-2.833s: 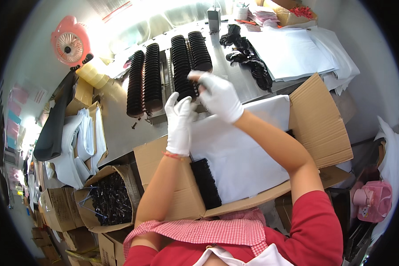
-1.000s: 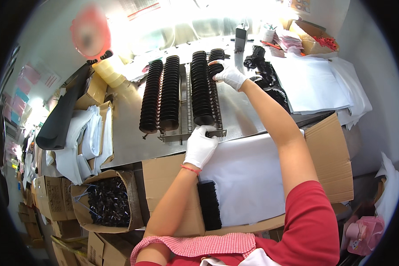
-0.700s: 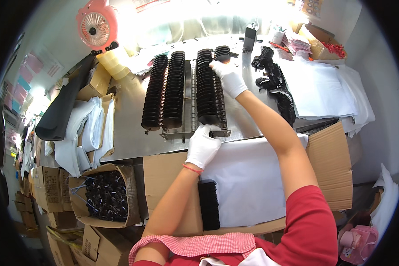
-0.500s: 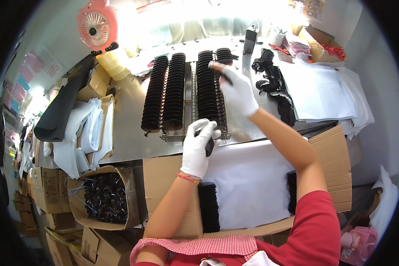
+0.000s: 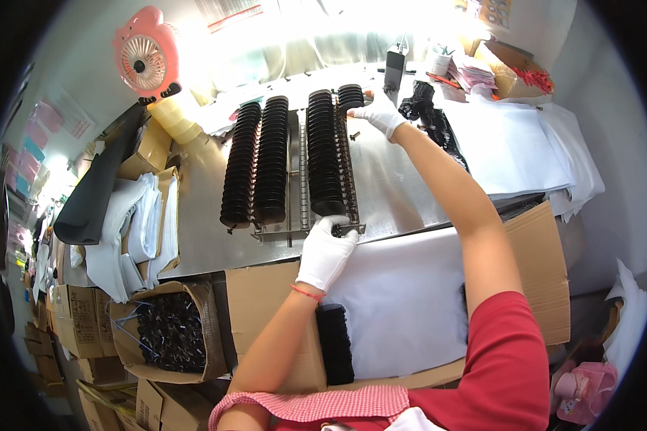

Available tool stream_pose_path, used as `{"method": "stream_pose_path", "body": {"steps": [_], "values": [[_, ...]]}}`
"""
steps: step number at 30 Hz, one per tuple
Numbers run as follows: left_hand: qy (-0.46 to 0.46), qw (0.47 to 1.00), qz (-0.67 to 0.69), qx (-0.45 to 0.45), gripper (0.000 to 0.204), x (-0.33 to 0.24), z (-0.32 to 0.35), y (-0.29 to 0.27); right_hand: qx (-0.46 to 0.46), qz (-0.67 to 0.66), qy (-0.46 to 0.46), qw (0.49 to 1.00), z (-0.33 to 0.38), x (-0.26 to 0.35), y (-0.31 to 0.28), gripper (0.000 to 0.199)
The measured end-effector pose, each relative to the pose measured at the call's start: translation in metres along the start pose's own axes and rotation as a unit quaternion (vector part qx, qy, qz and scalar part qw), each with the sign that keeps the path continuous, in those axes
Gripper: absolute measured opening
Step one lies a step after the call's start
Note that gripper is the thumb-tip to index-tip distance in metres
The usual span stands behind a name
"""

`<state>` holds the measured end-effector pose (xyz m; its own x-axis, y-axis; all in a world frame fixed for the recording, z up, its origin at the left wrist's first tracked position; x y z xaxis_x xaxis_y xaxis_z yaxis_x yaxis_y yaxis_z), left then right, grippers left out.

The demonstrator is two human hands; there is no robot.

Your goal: The person repeatedly picks up small black components and inserts them into slots on a metal rack, then places the filled rack onto a larger metal shelving unit. The person also moves a cardboard box and handles a white foam sheet during the process.

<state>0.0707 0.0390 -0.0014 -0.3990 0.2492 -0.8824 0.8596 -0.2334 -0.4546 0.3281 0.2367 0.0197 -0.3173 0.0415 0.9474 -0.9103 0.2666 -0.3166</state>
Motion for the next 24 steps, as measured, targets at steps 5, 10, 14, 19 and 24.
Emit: {"method": "stream_pose_path", "body": {"steps": [5, 10, 14, 19, 24], "values": [[-0.018, 0.998, 0.003, 0.053, 0.032, 0.002, -0.005, -0.01, 0.179, -0.043, -0.031, 0.982, -0.021, 0.006, 0.039, 0.051], [0.012, 0.999, -0.007, 0.036, 0.032, 0.005, -0.006, -0.01, -0.03, 0.135, -0.183, 0.973, 0.001, 0.008, 0.06, 0.042], [0.01, 1.0, 0.006, 0.023, 0.033, 0.005, -0.005, -0.005, -0.095, 0.276, -0.359, 0.887, 0.02, 0.02, 0.061, 0.039], [-0.079, 0.942, 0.319, -0.063, 0.023, -0.004, 0.009, -0.015, -0.172, 0.21, -0.431, 0.861, 0.088, 0.068, 0.045, 0.038], [-0.035, 0.895, 0.419, -0.153, 0.041, -0.027, 0.003, -0.029, 0.072, -0.171, -0.039, 0.982, 0.17, 0.074, 0.039, 0.035]]}}
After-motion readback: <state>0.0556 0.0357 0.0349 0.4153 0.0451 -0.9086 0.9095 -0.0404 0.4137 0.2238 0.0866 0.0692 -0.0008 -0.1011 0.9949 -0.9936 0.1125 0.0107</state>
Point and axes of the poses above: each hand's wrist, its own z-axis away from the middle knuckle, its own y-axis out of the palm, x = y × z, the point moved 5 cm from there along -z, towards the middle knuckle, and after that the axes turned 8 degrees about y, right-handed, at the moved point
